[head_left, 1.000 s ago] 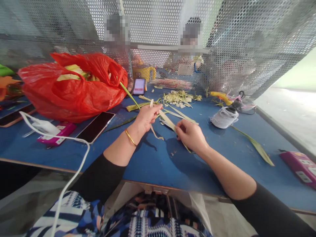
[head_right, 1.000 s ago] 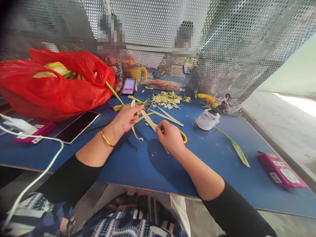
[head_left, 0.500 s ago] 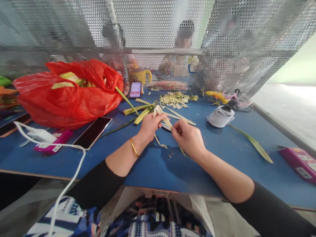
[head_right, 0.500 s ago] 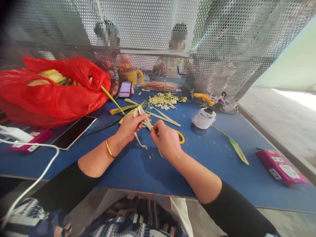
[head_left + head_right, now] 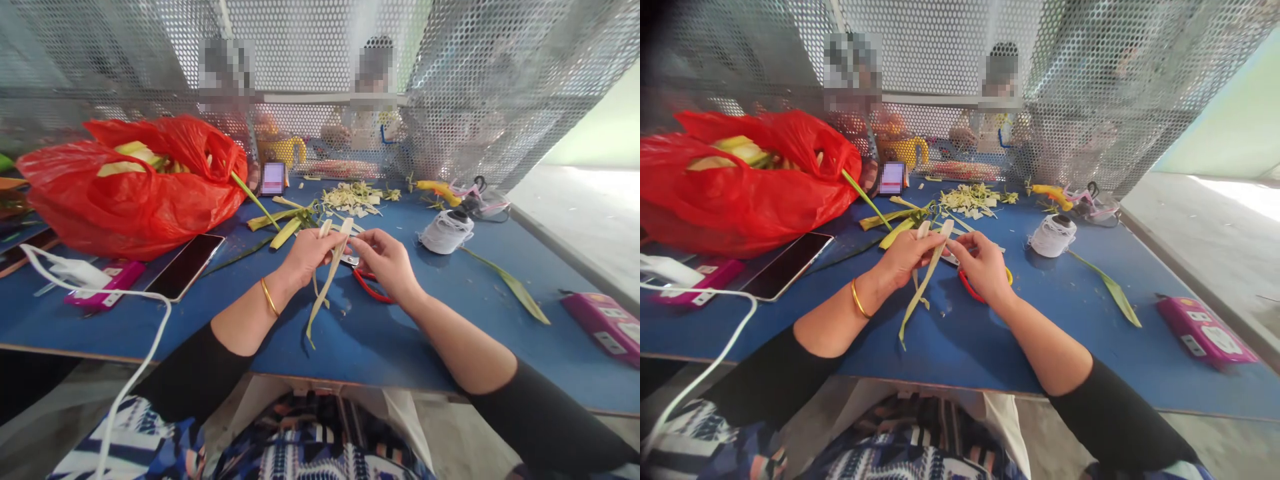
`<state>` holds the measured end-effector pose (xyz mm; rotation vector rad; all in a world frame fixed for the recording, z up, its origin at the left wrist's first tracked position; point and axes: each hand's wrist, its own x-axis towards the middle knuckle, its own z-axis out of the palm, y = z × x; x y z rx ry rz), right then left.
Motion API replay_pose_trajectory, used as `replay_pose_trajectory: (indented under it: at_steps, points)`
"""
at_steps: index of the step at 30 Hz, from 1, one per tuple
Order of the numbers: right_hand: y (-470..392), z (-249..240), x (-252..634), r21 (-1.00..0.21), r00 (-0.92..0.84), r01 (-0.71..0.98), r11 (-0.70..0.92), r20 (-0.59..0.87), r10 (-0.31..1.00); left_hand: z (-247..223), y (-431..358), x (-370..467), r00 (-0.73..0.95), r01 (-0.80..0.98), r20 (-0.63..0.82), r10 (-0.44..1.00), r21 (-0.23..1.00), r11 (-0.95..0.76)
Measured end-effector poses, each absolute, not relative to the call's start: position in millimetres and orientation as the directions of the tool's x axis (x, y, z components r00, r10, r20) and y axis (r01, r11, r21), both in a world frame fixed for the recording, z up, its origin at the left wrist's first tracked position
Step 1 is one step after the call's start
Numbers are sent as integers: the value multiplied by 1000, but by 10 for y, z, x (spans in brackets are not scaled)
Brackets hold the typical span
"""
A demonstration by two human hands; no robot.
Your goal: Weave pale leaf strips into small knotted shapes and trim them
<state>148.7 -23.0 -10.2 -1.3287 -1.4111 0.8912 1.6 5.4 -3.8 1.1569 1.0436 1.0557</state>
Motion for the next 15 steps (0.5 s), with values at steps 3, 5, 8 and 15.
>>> replay_pose_trajectory:
  at_steps: [3, 5, 8, 15]
  points:
    - [-182, -88, 1510, -989, 76, 139, 56, 67, 995, -51, 30, 35, 235, -32, -66, 970, 997, 76]
    - [-160, -96, 1521, -998, 56, 55, 38, 41, 998, -59, 24, 38, 272, -3, -58, 961, 998, 62]
    - [-142, -115, 1535, -999, 46, -26, 43, 41, 998, -52, 22, 34, 313, 2, -76, 947, 997, 80]
    - [-124, -128, 1557, -995, 66, -65, 77, 73, 995, -39, 23, 12, 385, -31, -58, 921, 997, 76]
